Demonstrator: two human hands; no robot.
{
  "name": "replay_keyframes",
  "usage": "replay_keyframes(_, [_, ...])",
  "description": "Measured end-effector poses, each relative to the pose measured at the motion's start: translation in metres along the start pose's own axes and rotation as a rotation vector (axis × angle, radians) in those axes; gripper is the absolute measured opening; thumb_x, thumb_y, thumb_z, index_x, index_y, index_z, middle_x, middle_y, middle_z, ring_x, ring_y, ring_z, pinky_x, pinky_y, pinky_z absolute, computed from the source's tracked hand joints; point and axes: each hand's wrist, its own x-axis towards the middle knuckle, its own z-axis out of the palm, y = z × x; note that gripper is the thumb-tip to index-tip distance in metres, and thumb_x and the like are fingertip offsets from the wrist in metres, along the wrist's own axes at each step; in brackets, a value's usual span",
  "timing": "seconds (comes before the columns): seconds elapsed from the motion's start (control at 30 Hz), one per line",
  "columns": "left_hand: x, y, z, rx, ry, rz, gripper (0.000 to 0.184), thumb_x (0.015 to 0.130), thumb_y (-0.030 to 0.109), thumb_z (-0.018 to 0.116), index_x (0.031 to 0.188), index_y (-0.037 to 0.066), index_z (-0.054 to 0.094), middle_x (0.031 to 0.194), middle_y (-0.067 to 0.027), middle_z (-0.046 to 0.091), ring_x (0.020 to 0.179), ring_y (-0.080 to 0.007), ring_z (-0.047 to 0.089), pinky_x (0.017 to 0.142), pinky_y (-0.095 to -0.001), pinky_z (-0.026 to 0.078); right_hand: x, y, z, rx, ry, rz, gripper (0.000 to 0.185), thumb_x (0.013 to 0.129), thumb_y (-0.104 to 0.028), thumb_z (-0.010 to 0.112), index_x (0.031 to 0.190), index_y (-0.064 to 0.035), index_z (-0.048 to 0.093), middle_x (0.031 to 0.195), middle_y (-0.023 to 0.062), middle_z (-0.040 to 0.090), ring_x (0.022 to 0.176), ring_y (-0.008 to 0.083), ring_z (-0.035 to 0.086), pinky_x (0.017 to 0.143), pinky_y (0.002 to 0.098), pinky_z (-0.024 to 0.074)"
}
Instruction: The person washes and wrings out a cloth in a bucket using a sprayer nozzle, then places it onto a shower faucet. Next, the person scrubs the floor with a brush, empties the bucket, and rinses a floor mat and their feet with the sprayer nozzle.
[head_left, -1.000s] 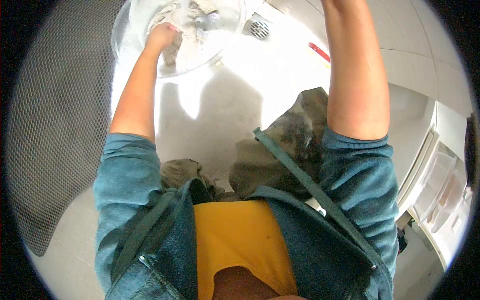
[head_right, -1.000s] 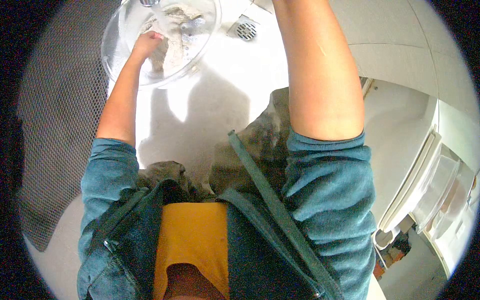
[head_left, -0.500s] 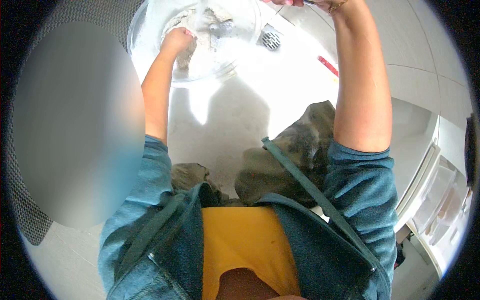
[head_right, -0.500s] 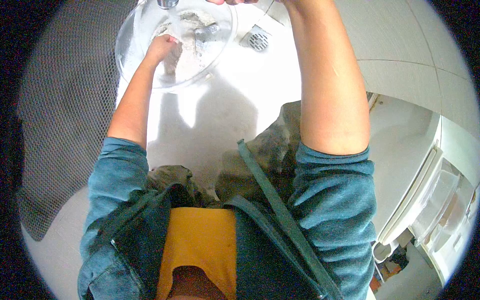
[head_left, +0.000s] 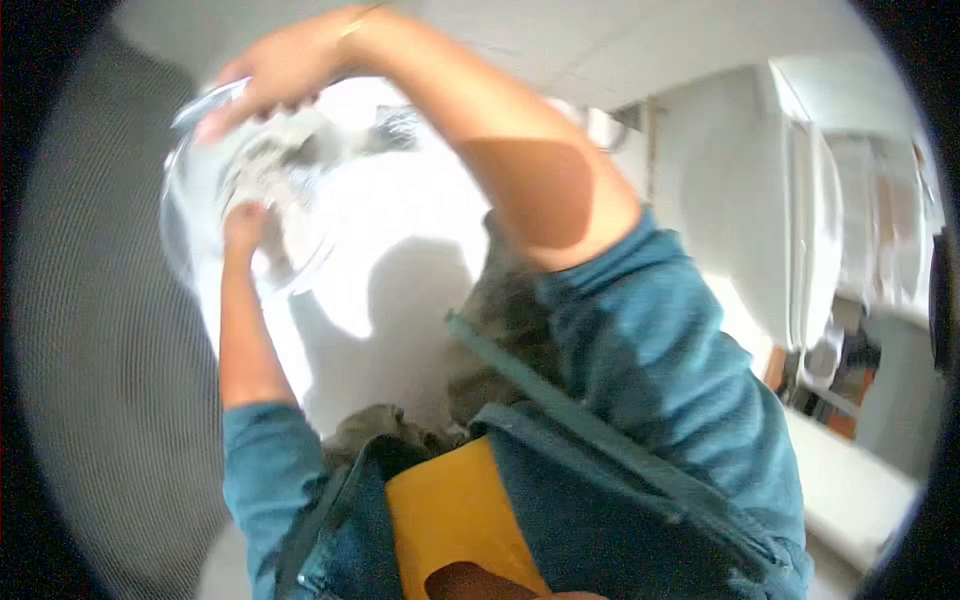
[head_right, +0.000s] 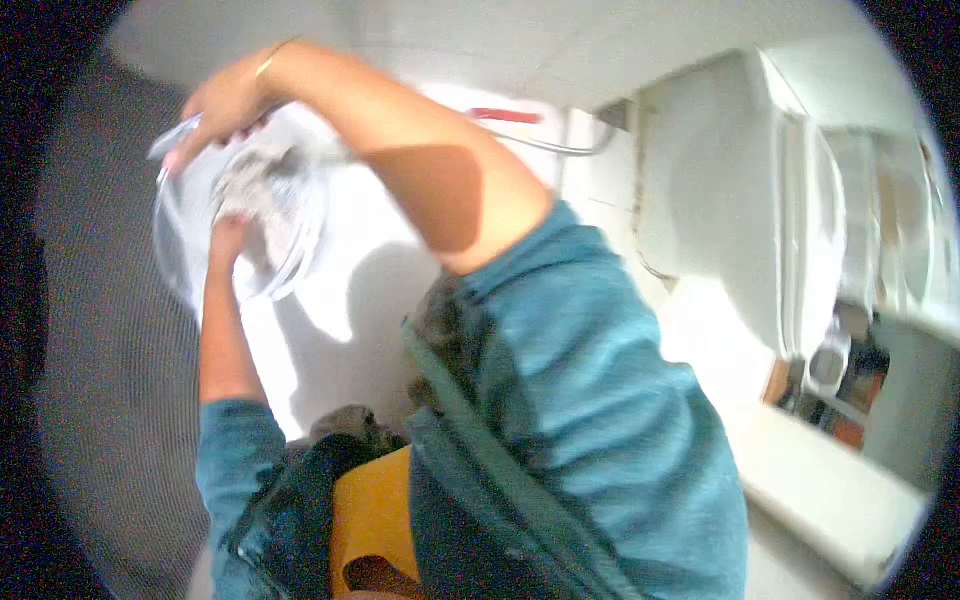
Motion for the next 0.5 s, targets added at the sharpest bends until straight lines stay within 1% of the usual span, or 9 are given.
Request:
replay_keyframes(0.07, [-0.003, -0.004, -0.003, -0.151, 0.018, 0.044, 0.024, 0.075, 0.02, 0.056, 0.088, 0.001, 0.064, 0.082, -0.0154, 0.065, 0.077, -0.0248, 0.061, 0.073, -0.0332, 0.046, -0.013, -0.011, -0.013, -0.071, 0.053, 0.019, 0.066, 0.075, -0.057, 0.056, 0.116, -0.0049, 0.053, 0.093, 0.0124, 0.06, 0.083, 0.0222, 0.058, 0.075, 0.0348, 0.0471])
replay_keyframes(0.1, [-0.012, 0.014, -0.014, -0.152, -0.018, 0.02, 0.021, 0.074, 0.018, 0.058, 0.085, 0.001, 0.064, 0.078, -0.012, 0.065, 0.073, -0.0213, 0.06, 0.07, -0.0308, 0.046, -0.022, -0.004, -0.021, -0.083, 0.073, 0.049, 0.066, 0.075, -0.057, 0.056, 0.116, -0.0049, 0.053, 0.093, 0.0124, 0.06, 0.083, 0.0222, 0.058, 0.075, 0.0348, 0.0471])
replay_keyframes(0.17, [-0.007, 0.005, -0.005, -0.246, -0.024, 0.019, 0.019, 0.074, 0.017, 0.059, 0.084, 0.001, 0.063, 0.076, -0.0094, 0.064, 0.071, -0.0192, 0.059, 0.068, -0.0292, 0.046, -0.032, 0.009, -0.033, -0.312, 0.28, -0.093, 0.066, 0.068, -0.058, 0.061, 0.107, -0.0056, 0.057, 0.094, 0.0142, 0.062, 0.086, 0.0284, 0.059, 0.075, 0.0376, 0.0469])
replay_keyframes(0.2, [-0.008, 0.007, -0.007, -0.242, -0.03, -0.014, 0.02, 0.075, 0.018, 0.059, 0.084, 0.002, 0.063, 0.076, -0.0088, 0.064, 0.071, -0.0185, 0.059, 0.067, -0.029, 0.046, -0.053, 0.012, -0.036, -0.306, 0.408, -0.066, 0.06, 0.072, -0.051, 0.061, 0.111, -0.0055, 0.055, 0.103, 0.0155, 0.061, 0.096, 0.0324, 0.057, 0.082, 0.0405, 0.0447])
replay_keyframes(0.27, [-0.008, 0.012, -0.006, -0.245, -0.03, -0.034, 0.02, 0.076, 0.019, 0.059, 0.085, 0.002, 0.063, 0.076, -0.0083, 0.064, 0.071, -0.0179, 0.059, 0.067, -0.0288, 0.045, -0.111, 0.013, -0.048, -0.333, 0.572, -0.246, 0.043, 0.077, -0.037, 0.061, 0.102, -0.0027, 0.055, 0.091, 0.0135, 0.062, 0.077, 0.0273, 0.061, 0.069, 0.0361, 0.0483])
replay_keyframes(0.33, [-0.003, 0.009, -0.005, -0.253, -0.069, -0.095, 0.021, 0.076, 0.021, 0.06, 0.085, 0.002, 0.063, 0.075, -0.008, 0.064, 0.07, -0.0159, 0.059, 0.066, -0.0285, 0.045, -0.172, -0.002, -0.051, 0.14, 0.662, -0.164, 0.044, 0.083, -0.034, 0.058, 0.11, 0.0012, 0.052, 0.08, 0.0052, 0.058, 0.057, 0.011, 0.053, 0.053, 0.0262, 0.0476])
replay_keyframes(0.4, [-0.003, 0.007, -0.005, -0.19, -0.062, -0.07, 0.022, 0.077, 0.022, 0.06, 0.085, 0.001, 0.063, 0.075, -0.0081, 0.063, 0.07, -0.0149, 0.058, 0.066, -0.0284, 0.044, -0.231, -0.019, -0.07, 0.252, 0.684, 0.157, 0.044, 0.079, -0.028, 0.064, 0.111, 0.0001, 0.05, 0.081, 0.0077, 0.058, 0.061, 0.0131, 0.056, 0.053, 0.025, 0.0479])
replay_keyframes(0.47, [-0.006, 0.009, -0.004, -0.129, -0.055, -0.046, 0.023, 0.077, 0.022, 0.06, 0.085, 0.001, 0.062, 0.074, -0.0081, 0.063, 0.07, -0.0139, 0.057, 0.065, -0.0284, 0.044, -0.267, -0.007, -0.058, 0.197, 1.124, 0.283, 0.04, 0.079, -0.024, 0.064, 0.107, 0.0008, 0.051, 0.078, 0.009, 0.059, 0.061, 0.0114, 0.056, 0.05, 0.0233, 0.0467])
replay_keyframes(0.5, [-0.009, 0.01, -0.006, -0.185, -0.06, -0.061, 0.023, 0.078, 0.023, 0.059, 0.085, 0.001, 0.062, 0.072, -0.0061, 0.061, 0.067, -0.0128, 0.055, 0.063, -0.0277, 0.043, -0.287, 0.005, -0.062, 0.149, 1.192, 0.255, 0.035, 0.078, -0.026, 0.064, 0.099, -0.0003, 0.051, 0.077, 0.0087, 0.058, 0.063, 0.0138, 0.055, 0.056, 0.0264, 0.0463])
